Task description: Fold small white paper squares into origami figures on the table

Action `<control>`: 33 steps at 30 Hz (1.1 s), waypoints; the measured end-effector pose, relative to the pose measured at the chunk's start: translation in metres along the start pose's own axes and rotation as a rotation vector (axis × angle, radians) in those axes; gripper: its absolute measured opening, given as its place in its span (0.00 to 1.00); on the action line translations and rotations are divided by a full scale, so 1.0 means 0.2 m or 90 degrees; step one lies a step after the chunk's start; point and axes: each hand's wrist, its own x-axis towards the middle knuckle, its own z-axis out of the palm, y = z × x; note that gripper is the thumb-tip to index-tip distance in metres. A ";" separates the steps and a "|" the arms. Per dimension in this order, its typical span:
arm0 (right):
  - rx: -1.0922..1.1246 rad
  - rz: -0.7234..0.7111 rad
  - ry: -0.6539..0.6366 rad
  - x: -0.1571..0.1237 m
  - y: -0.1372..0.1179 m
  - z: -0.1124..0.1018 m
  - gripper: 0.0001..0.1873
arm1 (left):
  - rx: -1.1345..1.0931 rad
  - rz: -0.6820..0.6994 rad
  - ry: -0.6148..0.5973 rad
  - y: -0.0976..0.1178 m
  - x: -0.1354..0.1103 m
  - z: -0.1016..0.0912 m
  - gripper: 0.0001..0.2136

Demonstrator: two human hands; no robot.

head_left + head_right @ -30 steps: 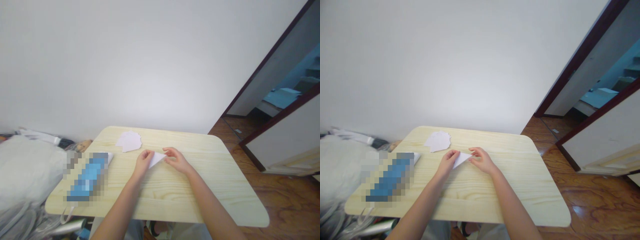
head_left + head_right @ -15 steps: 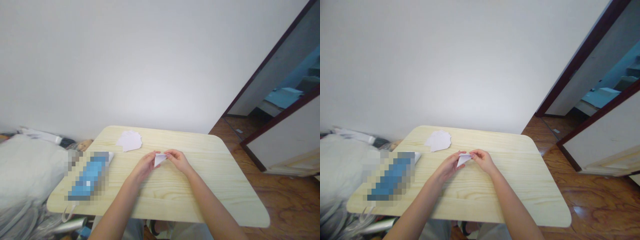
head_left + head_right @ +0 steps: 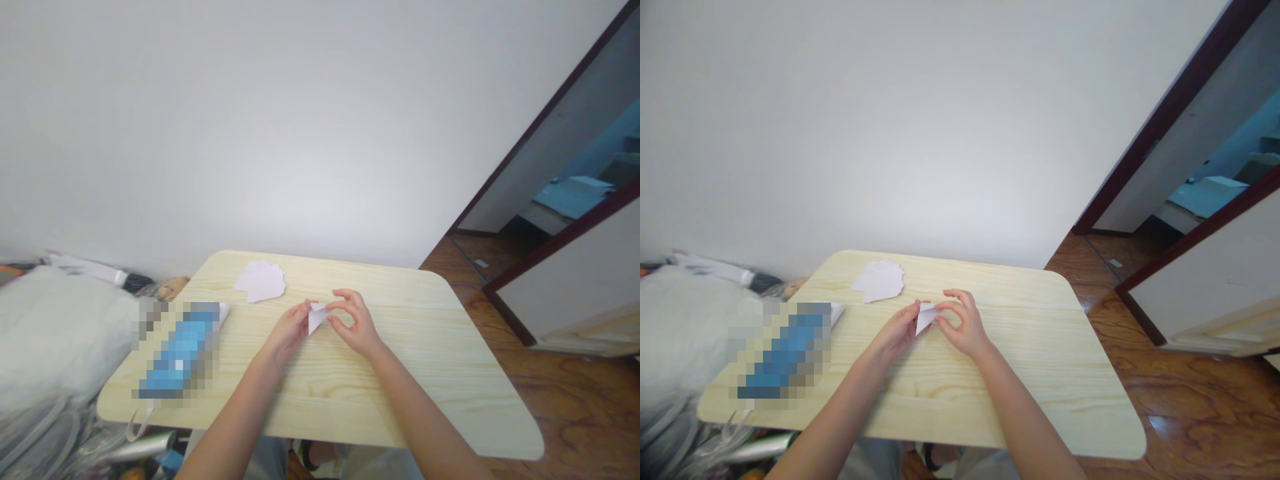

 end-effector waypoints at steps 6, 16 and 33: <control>-0.062 -0.018 0.051 0.00 -0.02 0.02 0.08 | -0.046 0.002 0.024 0.00 0.01 0.00 0.15; -0.071 0.003 0.031 0.00 0.01 0.07 0.12 | -0.009 0.019 0.032 -0.01 0.00 0.02 0.14; 0.076 0.144 0.108 0.01 0.02 0.12 0.09 | 0.094 0.067 0.088 -0.06 0.01 0.03 0.15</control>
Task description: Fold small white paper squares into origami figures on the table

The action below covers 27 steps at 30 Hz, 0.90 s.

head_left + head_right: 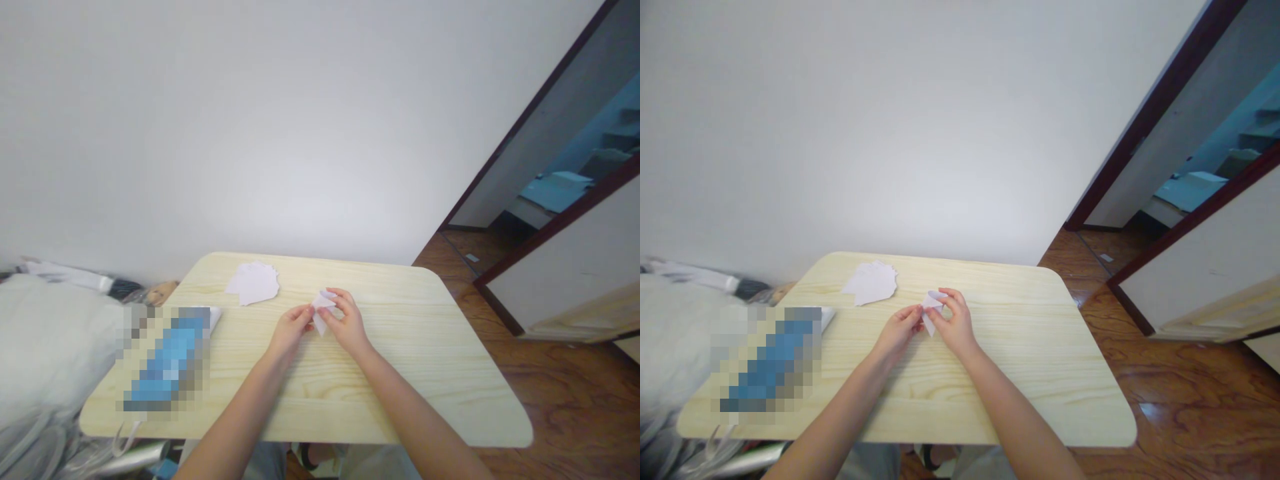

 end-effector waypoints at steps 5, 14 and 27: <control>0.170 0.110 0.034 0.00 0.00 0.02 0.13 | -0.040 -0.013 -0.014 0.00 0.00 0.01 0.14; 0.289 0.212 0.032 0.01 0.03 0.02 0.20 | 0.051 0.063 0.011 -0.02 0.01 0.00 0.15; 0.239 0.260 0.065 0.02 0.02 -0.01 0.11 | 0.178 0.110 0.030 0.05 -0.03 0.04 0.13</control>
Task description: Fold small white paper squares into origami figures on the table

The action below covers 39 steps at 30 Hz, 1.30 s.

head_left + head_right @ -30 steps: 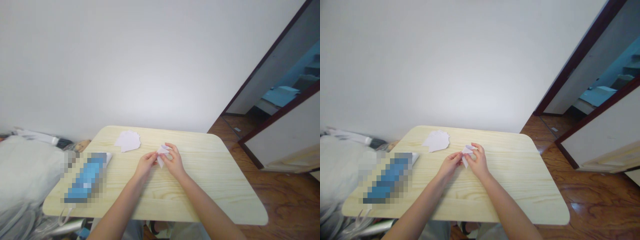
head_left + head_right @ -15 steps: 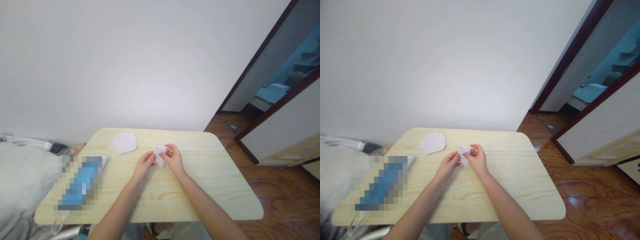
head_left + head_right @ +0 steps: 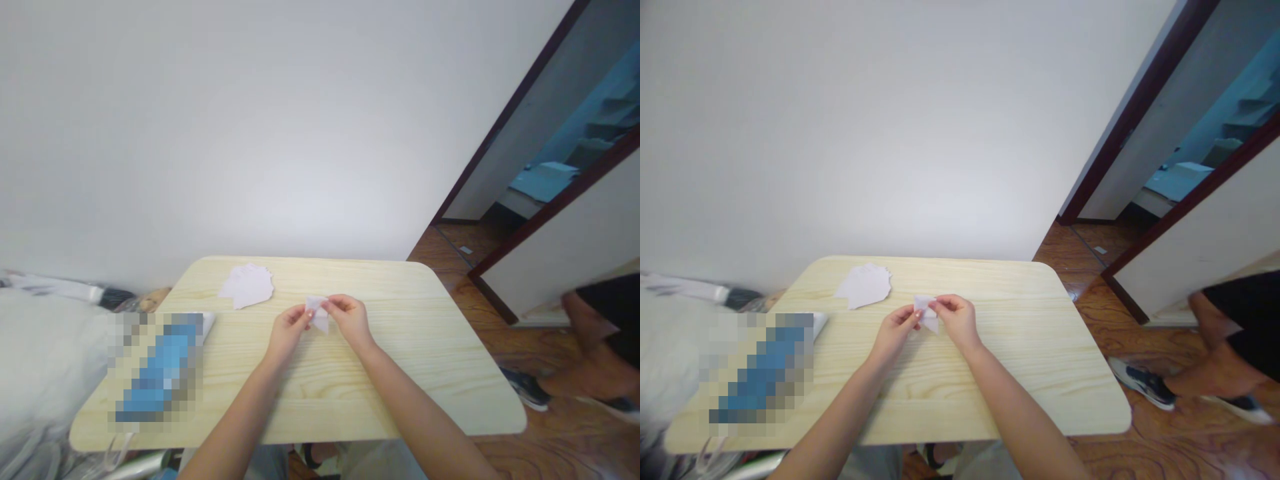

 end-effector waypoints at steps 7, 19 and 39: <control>-0.037 -0.048 -0.006 0.00 -0.03 -0.02 0.08 | 0.032 0.003 -0.013 -0.01 0.00 0.00 0.13; -0.058 -0.013 -0.031 0.03 0.02 -0.02 0.09 | -0.003 -0.004 -0.003 -0.03 0.01 0.00 0.16; 0.022 0.055 -0.216 0.00 0.02 -0.01 0.29 | 0.054 -0.008 -0.008 -0.05 0.02 -0.02 0.14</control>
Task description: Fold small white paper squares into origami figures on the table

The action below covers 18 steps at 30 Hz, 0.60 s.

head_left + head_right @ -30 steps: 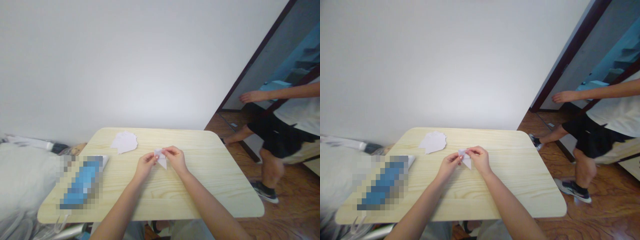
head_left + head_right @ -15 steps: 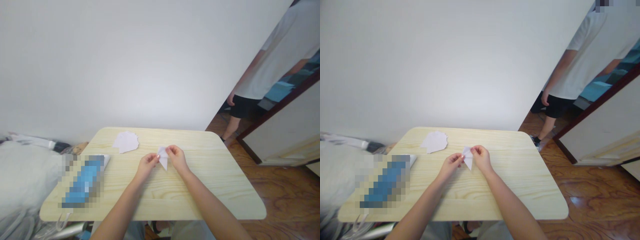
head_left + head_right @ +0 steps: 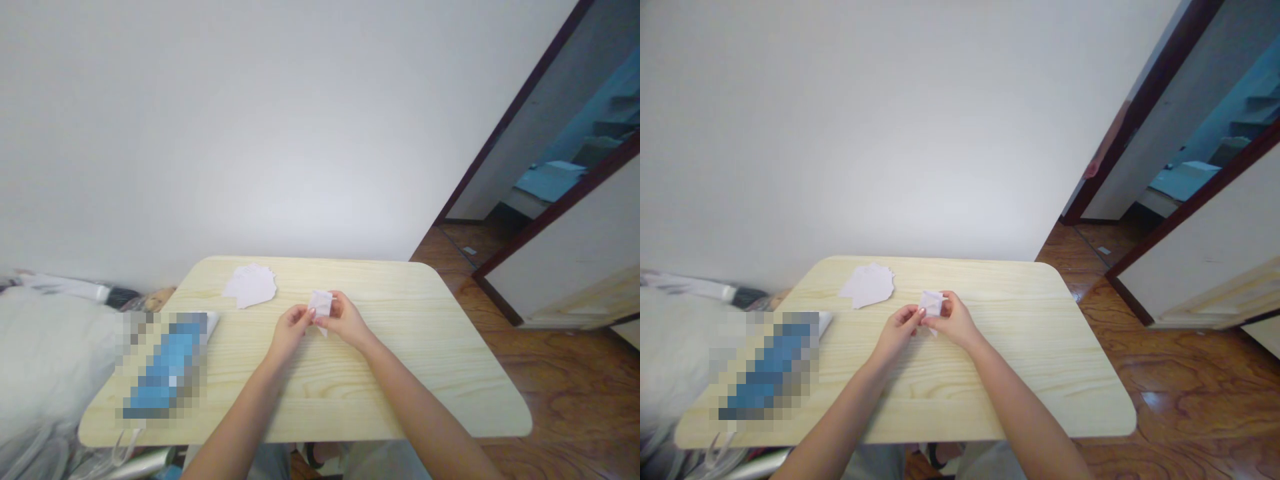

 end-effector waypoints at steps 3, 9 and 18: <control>-0.021 0.004 0.039 0.01 0.01 0.00 0.24 | -0.002 -0.005 -0.003 0.00 0.00 0.00 0.14; 0.009 -0.005 0.057 0.02 0.01 0.02 0.22 | -0.008 -0.013 -0.002 0.00 0.00 0.00 0.14; -0.014 0.067 -0.007 0.04 0.00 -0.10 0.18 | -0.002 -0.041 0.063 0.00 0.00 -0.02 0.13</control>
